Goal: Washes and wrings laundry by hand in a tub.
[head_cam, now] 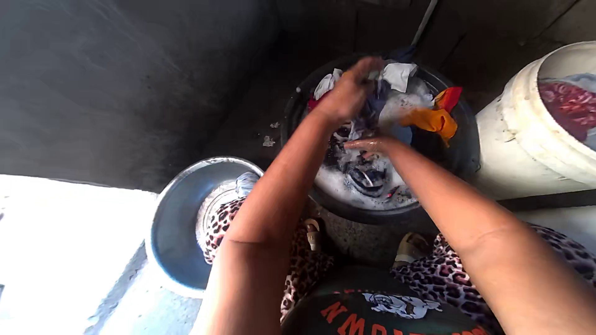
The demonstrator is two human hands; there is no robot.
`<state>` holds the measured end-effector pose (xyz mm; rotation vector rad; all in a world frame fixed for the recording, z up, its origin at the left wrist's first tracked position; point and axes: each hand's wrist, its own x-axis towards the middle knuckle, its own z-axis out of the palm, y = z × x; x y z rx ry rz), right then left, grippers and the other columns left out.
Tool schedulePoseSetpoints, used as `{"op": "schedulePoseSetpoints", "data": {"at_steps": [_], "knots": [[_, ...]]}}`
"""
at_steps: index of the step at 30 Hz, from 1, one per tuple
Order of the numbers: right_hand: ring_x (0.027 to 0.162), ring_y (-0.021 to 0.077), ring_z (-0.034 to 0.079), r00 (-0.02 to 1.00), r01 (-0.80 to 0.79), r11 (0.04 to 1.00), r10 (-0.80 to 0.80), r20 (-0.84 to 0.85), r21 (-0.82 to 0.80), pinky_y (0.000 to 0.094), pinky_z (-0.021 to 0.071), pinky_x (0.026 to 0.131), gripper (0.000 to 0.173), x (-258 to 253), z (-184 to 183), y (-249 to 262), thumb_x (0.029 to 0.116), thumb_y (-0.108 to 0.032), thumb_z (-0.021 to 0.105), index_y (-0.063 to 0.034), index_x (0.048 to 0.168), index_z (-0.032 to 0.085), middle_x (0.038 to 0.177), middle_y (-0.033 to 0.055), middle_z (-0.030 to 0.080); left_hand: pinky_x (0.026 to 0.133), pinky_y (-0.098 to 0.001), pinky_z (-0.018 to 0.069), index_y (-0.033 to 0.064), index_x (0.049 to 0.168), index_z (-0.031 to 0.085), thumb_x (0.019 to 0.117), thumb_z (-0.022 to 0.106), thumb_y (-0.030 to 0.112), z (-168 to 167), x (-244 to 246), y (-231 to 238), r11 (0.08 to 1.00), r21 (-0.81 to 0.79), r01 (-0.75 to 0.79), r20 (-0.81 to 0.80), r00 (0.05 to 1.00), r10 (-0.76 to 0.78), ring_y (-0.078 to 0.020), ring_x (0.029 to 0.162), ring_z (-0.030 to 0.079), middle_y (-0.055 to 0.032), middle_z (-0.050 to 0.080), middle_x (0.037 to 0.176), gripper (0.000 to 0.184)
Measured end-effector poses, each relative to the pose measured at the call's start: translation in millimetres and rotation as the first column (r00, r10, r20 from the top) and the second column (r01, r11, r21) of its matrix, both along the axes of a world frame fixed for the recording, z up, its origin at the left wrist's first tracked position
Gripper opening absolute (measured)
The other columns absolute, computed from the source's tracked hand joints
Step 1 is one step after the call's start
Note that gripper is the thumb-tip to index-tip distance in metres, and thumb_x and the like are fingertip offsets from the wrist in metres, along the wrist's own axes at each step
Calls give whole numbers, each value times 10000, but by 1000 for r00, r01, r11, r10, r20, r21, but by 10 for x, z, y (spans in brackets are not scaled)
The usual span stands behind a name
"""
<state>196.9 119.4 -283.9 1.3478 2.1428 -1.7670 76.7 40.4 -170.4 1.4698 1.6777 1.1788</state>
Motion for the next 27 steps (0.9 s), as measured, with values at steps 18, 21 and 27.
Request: {"op": "schedulePoseSetpoints", "data": {"at_steps": [18, 21, 27], "knots": [[1303, 177, 548, 717, 250, 928, 15, -697, 278, 348, 497, 1053, 694, 37, 837, -139, 943, -188, 655, -53, 1558, 363, 1476, 131, 514, 801, -430, 586, 81, 1186, 555, 1100, 365, 292, -451, -74, -144, 904, -69, -421, 973, 172, 154, -219, 896, 667, -105, 659, 983, 296], [1490, 378, 351, 697, 301, 759, 237, -677, 577, 426, 349, 1217, 736, -79, 507, -348, 960, -317, 663, 6, 1564, 393, 1614, 322, 280, 858, -407, 584, 62, 1274, 525, 1117, 344, 396, -503, 141, -48, 849, -104, -518, 981, 90, 175, -203, 968, 670, -115, 659, 1071, 411], [1164, 265, 639, 708, 425, 718, 116, -696, 551, 430, 491, 1034, 395, -208, 296, -337, 1000, -329, 628, 2, 1209, 683, 1202, 198, 682, 896, -388, 565, 9, 1258, 595, 1103, 369, 489, -545, 341, 58, 780, -115, -616, 868, 320, 380, -195, 989, 664, -128, 673, 1069, 553]]}}
